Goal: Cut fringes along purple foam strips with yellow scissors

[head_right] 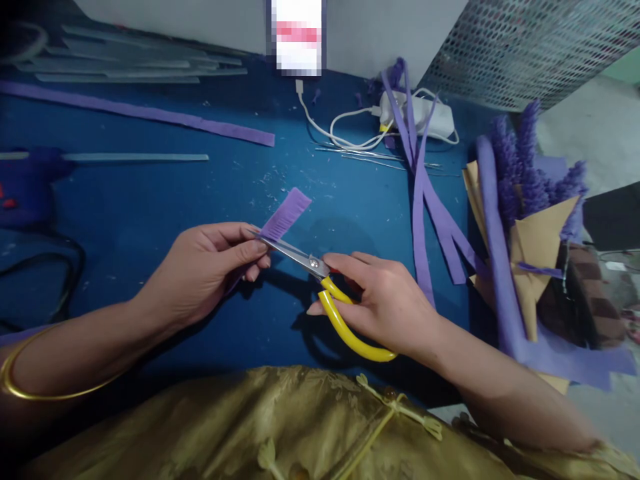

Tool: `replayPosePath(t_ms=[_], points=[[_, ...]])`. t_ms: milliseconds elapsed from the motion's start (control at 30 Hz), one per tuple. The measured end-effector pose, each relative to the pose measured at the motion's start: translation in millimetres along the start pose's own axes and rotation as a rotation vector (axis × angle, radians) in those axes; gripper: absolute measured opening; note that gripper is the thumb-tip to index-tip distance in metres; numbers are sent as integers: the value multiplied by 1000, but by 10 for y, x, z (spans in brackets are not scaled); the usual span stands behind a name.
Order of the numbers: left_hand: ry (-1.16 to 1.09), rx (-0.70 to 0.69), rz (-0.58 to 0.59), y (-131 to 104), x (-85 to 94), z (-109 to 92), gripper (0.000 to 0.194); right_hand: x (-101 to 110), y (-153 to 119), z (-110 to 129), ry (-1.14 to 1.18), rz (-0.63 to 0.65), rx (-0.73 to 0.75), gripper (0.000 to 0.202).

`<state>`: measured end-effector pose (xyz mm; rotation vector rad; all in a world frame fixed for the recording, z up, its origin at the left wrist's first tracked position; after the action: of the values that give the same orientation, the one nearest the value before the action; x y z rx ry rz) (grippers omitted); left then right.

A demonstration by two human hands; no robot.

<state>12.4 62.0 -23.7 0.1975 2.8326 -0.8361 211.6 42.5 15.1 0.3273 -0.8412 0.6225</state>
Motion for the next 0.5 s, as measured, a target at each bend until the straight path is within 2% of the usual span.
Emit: replayPosePath(t_ms=[267, 500], points=[[-28, 1, 24, -8, 0, 4, 7, 18, 3, 0, -9, 6, -18, 47], [36, -10, -7, -17, 3, -15, 11, 33, 3, 17, -23, 15, -11, 45]])
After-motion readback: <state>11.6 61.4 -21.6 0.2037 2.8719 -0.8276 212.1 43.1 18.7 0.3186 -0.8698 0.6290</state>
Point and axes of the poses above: each hand's wrist, its own y-axis towards the middle knuckle, its own x-axis out of the back of the hand, z = x × y, the point moved 6 cm from there along y, towards the middle knuckle, and after that the axes turned 9 degrees about x, right-handed, at the moved point
